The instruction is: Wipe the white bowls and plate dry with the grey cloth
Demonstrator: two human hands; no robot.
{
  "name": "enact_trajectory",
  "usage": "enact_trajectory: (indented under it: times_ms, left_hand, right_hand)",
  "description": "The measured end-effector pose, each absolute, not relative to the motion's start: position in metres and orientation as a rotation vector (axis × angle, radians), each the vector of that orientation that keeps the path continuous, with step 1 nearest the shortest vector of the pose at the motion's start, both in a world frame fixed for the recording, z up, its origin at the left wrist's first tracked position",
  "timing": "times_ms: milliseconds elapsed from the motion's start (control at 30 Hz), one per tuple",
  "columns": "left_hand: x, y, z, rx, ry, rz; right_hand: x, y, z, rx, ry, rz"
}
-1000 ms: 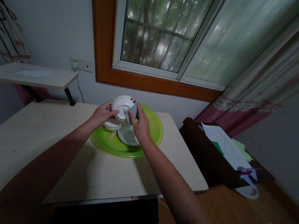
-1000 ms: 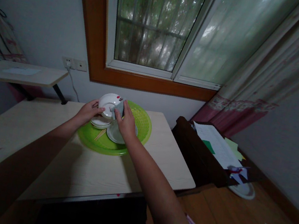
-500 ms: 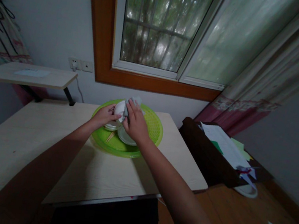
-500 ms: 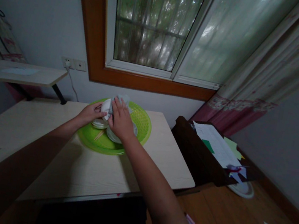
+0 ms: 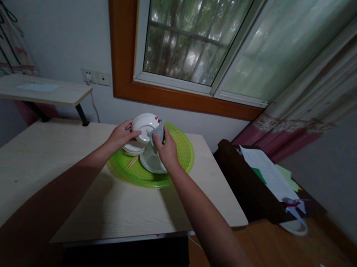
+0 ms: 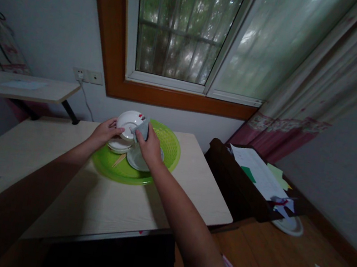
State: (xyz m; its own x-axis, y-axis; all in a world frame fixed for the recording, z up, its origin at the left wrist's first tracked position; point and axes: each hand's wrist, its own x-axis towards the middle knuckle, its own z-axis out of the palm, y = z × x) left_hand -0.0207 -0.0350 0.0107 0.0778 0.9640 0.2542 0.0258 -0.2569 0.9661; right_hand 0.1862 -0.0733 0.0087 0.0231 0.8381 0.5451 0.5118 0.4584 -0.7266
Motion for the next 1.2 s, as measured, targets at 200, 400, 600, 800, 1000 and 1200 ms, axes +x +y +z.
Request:
enact_trajectory:
  times_ms: [200, 400, 600, 800, 1000, 1200]
  left_hand:
    - [-0.019, -0.035, 0.009, 1.425, 0.999, 1.269]
    - [-0.012, -0.039, 0.014, 1.399, 0.936, 1.203]
    - [-0.011, -0.039, 0.017, 1.546, 0.996, 1.225]
    - [-0.012, -0.040, 0.013, 1.431, 1.017, 1.142]
    - [-0.016, -0.038, 0.009, 1.427, 1.029, 1.134]
    - [-0.012, -0.045, 0.018, 1.501, 1.005, 1.137]
  right_hand:
    - [0.187, -0.067, 0.003, -1.120, -1.557, 0.538]
    - [0.191, -0.060, -0.002, -1.111, -1.549, 0.434]
    - [0.193, -0.059, -0.003, -1.104, -1.548, 0.363]
    - [0.193, -0.055, -0.007, -1.097, -1.598, 0.375]
    - [0.194, -0.057, -0.006, -1.075, -1.622, 0.397]
    - [0.192, -0.060, -0.005, -1.101, -1.540, 0.382]
